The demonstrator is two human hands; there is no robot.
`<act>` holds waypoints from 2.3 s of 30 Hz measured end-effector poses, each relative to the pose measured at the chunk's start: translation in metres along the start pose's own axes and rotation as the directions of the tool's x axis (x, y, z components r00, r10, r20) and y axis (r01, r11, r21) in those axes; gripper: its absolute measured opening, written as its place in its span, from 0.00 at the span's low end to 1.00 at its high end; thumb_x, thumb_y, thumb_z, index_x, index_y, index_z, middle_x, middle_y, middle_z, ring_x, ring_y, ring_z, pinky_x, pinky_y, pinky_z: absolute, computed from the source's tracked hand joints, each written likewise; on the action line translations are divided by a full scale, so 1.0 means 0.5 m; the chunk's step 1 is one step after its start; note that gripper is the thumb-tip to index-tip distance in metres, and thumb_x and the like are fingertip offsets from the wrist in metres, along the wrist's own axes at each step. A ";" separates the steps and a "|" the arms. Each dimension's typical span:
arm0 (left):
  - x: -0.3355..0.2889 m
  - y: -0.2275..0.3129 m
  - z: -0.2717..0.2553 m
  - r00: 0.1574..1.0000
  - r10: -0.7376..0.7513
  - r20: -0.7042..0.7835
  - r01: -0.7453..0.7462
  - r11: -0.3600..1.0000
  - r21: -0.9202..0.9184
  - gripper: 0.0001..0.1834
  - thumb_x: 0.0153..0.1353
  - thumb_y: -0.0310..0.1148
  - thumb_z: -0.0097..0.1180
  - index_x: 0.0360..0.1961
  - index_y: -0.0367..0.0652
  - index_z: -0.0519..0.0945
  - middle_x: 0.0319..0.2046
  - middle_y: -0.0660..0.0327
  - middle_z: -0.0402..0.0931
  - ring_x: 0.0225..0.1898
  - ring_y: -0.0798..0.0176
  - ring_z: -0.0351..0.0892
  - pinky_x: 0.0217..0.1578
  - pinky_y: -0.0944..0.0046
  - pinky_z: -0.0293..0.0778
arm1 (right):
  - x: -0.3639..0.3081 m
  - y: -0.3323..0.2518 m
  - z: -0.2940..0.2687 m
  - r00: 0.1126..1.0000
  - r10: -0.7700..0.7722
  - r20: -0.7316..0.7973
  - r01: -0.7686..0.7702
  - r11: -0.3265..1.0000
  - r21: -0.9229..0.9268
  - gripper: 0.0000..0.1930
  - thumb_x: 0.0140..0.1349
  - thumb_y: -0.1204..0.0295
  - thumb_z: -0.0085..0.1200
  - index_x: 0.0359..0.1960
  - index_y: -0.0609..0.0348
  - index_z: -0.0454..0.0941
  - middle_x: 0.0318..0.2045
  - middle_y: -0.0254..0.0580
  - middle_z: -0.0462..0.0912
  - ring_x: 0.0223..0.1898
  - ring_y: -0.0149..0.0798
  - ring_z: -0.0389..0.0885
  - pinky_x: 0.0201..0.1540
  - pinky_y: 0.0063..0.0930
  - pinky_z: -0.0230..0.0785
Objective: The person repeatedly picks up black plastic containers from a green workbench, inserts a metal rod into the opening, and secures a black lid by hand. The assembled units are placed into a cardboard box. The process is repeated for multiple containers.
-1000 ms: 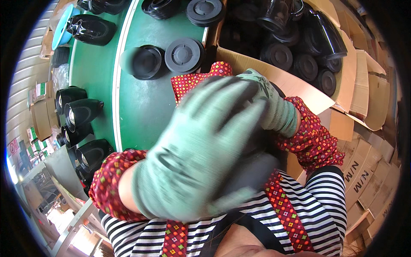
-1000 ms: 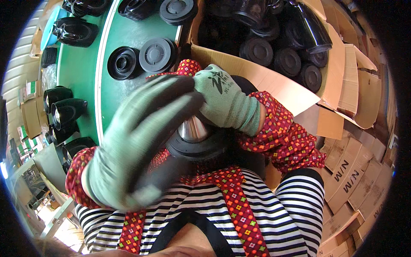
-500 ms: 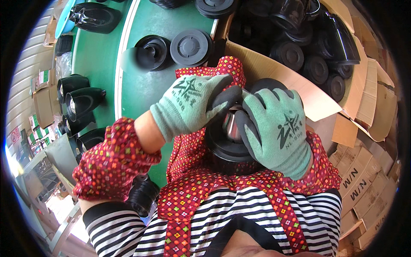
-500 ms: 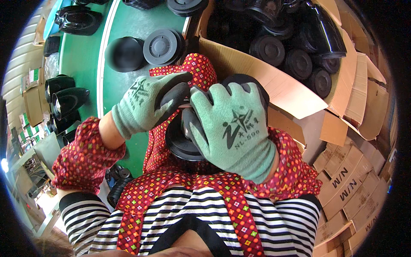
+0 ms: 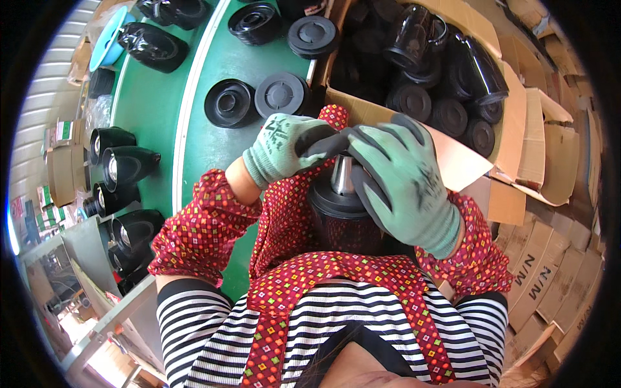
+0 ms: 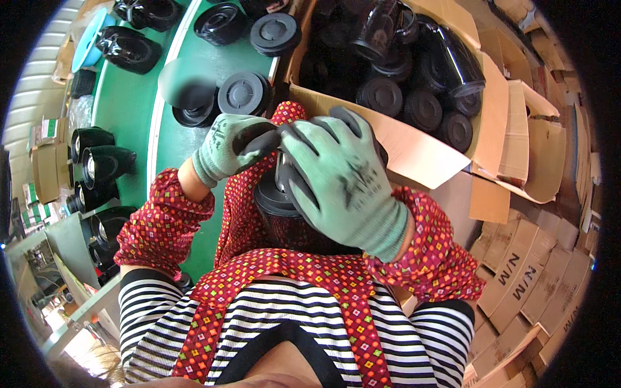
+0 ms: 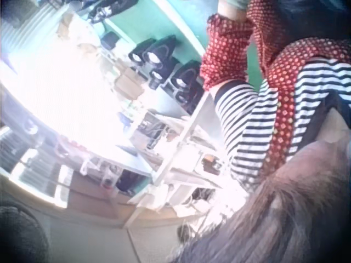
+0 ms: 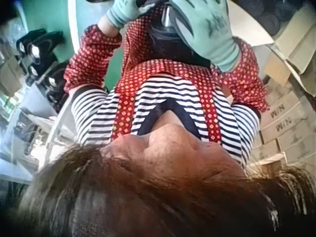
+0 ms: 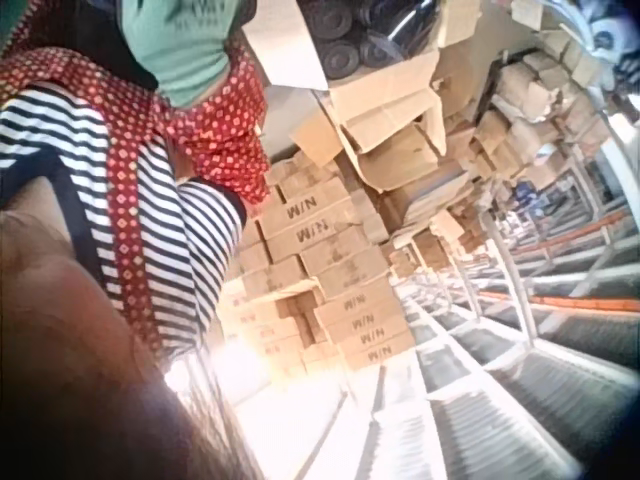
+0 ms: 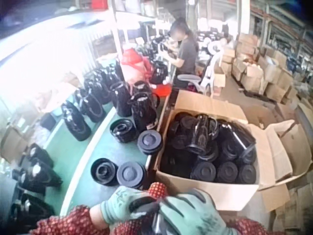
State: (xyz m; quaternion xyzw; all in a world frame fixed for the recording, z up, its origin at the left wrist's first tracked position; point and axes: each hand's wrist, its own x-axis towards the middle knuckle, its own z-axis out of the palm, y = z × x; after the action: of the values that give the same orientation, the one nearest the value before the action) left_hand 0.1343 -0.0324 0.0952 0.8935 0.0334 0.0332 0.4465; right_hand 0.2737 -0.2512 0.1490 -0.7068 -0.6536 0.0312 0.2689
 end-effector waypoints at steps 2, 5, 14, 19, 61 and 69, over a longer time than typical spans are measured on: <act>-0.044 0.011 0.010 0.985 -0.041 -0.167 0.033 0.998 -0.049 0.11 0.64 0.29 0.66 0.45 0.34 0.87 0.32 0.49 0.86 0.32 0.62 0.85 0.38 0.61 0.79 | -0.023 -0.001 -0.010 0.993 -0.058 -0.100 0.058 0.998 -0.004 0.35 0.54 0.62 0.69 0.66 0.56 0.78 0.65 0.50 0.76 0.67 0.57 0.72 0.75 0.61 0.51; -0.161 -0.053 0.033 0.856 -0.275 -0.437 0.248 0.961 -0.119 0.14 0.60 0.28 0.70 0.46 0.38 0.87 0.35 0.48 0.85 0.36 0.55 0.89 0.38 0.59 0.80 | -0.083 0.014 0.012 1.000 -0.007 0.026 0.001 0.972 0.236 0.41 0.50 0.55 0.75 0.68 0.50 0.77 0.67 0.50 0.74 0.70 0.59 0.68 0.75 0.61 0.53; -0.515 -0.180 0.133 0.618 -0.493 -0.612 0.739 0.630 0.238 0.17 0.58 0.40 0.73 0.45 0.47 0.85 0.40 0.54 0.85 0.41 0.45 0.85 0.40 0.52 0.80 | -0.095 0.025 0.102 0.981 0.164 -0.100 -0.063 0.766 0.640 0.24 0.53 0.62 0.76 0.48 0.62 0.84 0.47 0.46 0.84 0.54 0.50 0.80 0.65 0.43 0.69; -0.440 -0.047 0.117 0.699 -0.297 -0.650 0.497 0.856 0.143 0.53 0.43 0.37 0.82 0.72 0.42 0.69 0.70 0.44 0.66 0.71 0.39 0.67 0.67 0.48 0.70 | 0.000 0.054 0.063 0.841 0.524 -0.134 -0.181 0.505 0.844 0.15 0.73 0.64 0.59 0.51 0.65 0.81 0.45 0.45 0.85 0.51 0.43 0.82 0.57 0.37 0.75; -0.648 -0.346 -0.351 -0.028 -0.220 -0.975 0.940 0.327 -0.101 0.42 0.54 0.42 0.76 0.67 0.44 0.70 0.69 0.50 0.70 0.58 0.40 0.81 0.56 0.49 0.80 | 0.124 -0.077 0.346 1.000 0.016 -0.022 -0.001 0.821 0.571 0.14 0.66 0.80 0.57 0.53 0.68 0.83 0.51 0.56 0.86 0.52 0.54 0.85 0.57 0.41 0.76; -0.600 -0.262 -0.281 0.314 0.002 -0.950 0.818 0.507 0.271 0.24 0.48 0.35 0.76 0.46 0.42 0.81 0.52 0.52 0.84 0.47 0.44 0.86 0.46 0.52 0.82 | 0.181 -0.109 0.316 1.000 0.011 0.012 -0.016 0.797 0.604 0.32 0.65 0.74 0.66 0.70 0.63 0.71 0.63 0.55 0.76 0.55 0.48 0.83 0.58 0.39 0.77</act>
State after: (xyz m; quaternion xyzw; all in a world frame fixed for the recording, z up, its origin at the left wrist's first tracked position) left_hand -0.1810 0.1310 0.0655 0.7816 0.5234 0.3350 -0.0533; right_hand 0.1749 -0.1124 0.0649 -0.5888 -0.6055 0.2428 0.4772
